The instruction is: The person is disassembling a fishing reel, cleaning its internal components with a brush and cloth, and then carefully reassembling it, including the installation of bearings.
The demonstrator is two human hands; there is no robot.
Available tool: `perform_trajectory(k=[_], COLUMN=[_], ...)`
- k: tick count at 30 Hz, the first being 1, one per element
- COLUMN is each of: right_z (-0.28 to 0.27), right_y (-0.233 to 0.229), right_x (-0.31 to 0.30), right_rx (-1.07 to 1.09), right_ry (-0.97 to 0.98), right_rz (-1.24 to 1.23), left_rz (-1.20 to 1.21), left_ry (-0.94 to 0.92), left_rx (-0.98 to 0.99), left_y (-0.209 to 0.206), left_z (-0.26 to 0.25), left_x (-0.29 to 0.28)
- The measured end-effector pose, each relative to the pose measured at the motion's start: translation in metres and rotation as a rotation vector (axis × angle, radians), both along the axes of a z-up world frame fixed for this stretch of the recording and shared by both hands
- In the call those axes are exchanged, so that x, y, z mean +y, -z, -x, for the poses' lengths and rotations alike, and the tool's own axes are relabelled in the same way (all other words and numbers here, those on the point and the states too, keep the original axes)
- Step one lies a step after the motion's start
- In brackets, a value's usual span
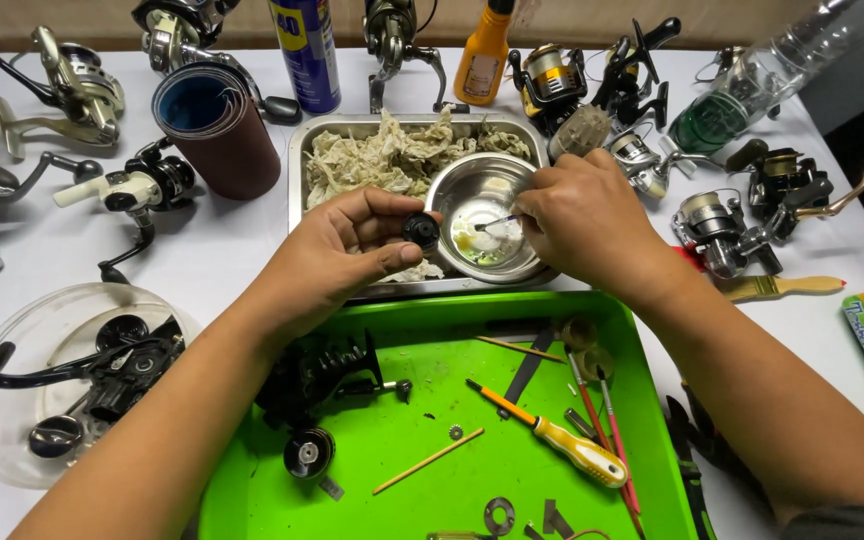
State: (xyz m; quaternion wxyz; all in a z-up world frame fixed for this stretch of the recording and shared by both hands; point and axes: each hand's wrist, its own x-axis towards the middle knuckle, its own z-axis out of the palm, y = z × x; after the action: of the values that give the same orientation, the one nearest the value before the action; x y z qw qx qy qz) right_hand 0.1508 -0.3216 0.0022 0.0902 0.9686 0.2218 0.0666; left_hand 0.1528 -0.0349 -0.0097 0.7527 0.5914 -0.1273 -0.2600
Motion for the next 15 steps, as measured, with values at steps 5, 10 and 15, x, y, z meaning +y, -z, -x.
perform_trajectory(k=[5,10,15], right_z=[0.01,0.026,0.048], right_y=[-0.021,-0.046,-0.071], right_x=[-0.002,-0.006,0.01], right_rx=[-0.111,-0.391,-0.4], right_ry=[-0.044,-0.199,-0.286], right_rz=[-0.142,-0.239,-0.391], left_rz=[0.02,0.003,-0.006], left_ry=[0.012,0.012,0.056], left_rx=[-0.02,-0.002,-0.02], left_y=[0.003,0.01,-0.001], left_z=[-0.001,-0.003,0.0], left_x=[0.0,-0.002,-0.002])
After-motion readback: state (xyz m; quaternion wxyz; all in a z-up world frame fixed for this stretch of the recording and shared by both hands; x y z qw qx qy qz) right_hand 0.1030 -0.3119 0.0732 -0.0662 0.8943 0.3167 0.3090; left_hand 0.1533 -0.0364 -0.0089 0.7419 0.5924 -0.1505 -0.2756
